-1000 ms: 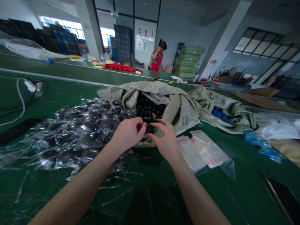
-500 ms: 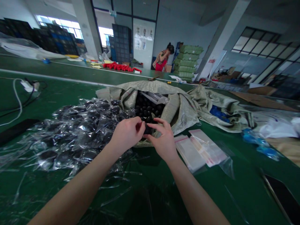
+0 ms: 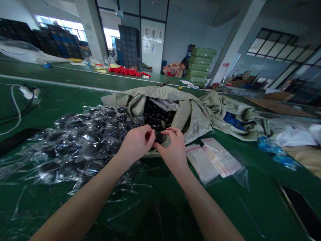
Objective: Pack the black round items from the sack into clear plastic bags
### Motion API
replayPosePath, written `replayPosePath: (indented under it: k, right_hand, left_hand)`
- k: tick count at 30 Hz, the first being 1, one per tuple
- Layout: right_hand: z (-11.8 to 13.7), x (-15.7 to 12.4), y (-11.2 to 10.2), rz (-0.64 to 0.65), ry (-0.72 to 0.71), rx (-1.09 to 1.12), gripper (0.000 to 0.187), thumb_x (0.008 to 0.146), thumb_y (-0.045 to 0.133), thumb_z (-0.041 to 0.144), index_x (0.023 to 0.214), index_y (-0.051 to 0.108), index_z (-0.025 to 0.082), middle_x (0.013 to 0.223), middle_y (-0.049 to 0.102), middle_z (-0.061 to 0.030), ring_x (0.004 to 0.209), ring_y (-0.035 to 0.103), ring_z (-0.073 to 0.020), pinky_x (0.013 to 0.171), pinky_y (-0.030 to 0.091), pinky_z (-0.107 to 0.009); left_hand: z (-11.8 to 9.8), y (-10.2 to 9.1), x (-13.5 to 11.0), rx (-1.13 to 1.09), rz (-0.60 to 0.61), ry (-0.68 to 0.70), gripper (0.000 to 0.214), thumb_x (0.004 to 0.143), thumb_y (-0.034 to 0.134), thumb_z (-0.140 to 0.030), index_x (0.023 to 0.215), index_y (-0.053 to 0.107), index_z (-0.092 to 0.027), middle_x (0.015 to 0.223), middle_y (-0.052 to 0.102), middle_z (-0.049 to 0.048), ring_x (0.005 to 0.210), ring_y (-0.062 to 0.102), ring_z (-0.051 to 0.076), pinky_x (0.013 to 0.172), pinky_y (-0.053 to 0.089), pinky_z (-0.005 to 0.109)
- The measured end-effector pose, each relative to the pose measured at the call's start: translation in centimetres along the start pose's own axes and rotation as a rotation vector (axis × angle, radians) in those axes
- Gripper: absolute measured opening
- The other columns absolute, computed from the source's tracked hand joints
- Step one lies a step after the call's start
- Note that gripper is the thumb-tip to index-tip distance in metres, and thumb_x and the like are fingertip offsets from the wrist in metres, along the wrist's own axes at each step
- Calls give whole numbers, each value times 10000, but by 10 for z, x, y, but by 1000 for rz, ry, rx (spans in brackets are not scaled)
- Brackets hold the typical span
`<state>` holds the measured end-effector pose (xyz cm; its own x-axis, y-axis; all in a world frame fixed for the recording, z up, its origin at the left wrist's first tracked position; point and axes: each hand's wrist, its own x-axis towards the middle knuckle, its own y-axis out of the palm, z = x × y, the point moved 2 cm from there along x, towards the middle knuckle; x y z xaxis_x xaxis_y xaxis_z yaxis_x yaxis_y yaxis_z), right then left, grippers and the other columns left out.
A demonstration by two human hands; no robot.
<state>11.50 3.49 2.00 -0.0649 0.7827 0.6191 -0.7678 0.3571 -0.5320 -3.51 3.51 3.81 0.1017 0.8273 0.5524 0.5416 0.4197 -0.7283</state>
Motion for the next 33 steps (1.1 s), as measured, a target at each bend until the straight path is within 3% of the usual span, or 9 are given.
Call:
replayPosePath:
  k: [4,14,19,25,33]
  right_hand:
    - [1,0,-2,-3,-20,-14,292,678,801,296,906,661,180,1121,585,-108,1117,550,-280,1005,444,-467]
    - [-8,3,2,113,85,224,291,670,785,217,950,707,231,1156,597,-65,1132,580,-228,1015,458,-420]
    - [-10,0,7,-24,143,219,227,708,764,236,933,733,230,1154,609,-78,1109,582,-240,1006,463,-442]
    - [-6,-10,14,-135,27,126,197,745,739,228,942,744,230,1189,597,-97,1154,542,-257,1012,466,-447]
    - [-5,-7,15,19,71,248,248,752,719,211,1000,707,200,1090,617,-80,937,645,-189,859,561,-354]
  left_hand:
    - [-1,0,0,1,2,-5,289,914,451,-298,658,519,-181,592,557,-7,528,493,108,565,353,240]
    - [0,1,-1,106,3,38,301,928,438,-302,660,509,-186,629,586,14,553,505,125,574,346,263]
    - [-6,1,-2,177,4,107,268,929,436,-271,691,523,-184,667,619,29,605,539,151,656,388,296]
    - [-8,2,-4,189,-37,113,261,933,427,-258,699,514,-185,672,615,31,616,548,156,667,398,298]
    - [-5,3,-1,14,-7,11,276,916,442,-270,661,501,-187,616,571,4,557,515,118,578,369,242]
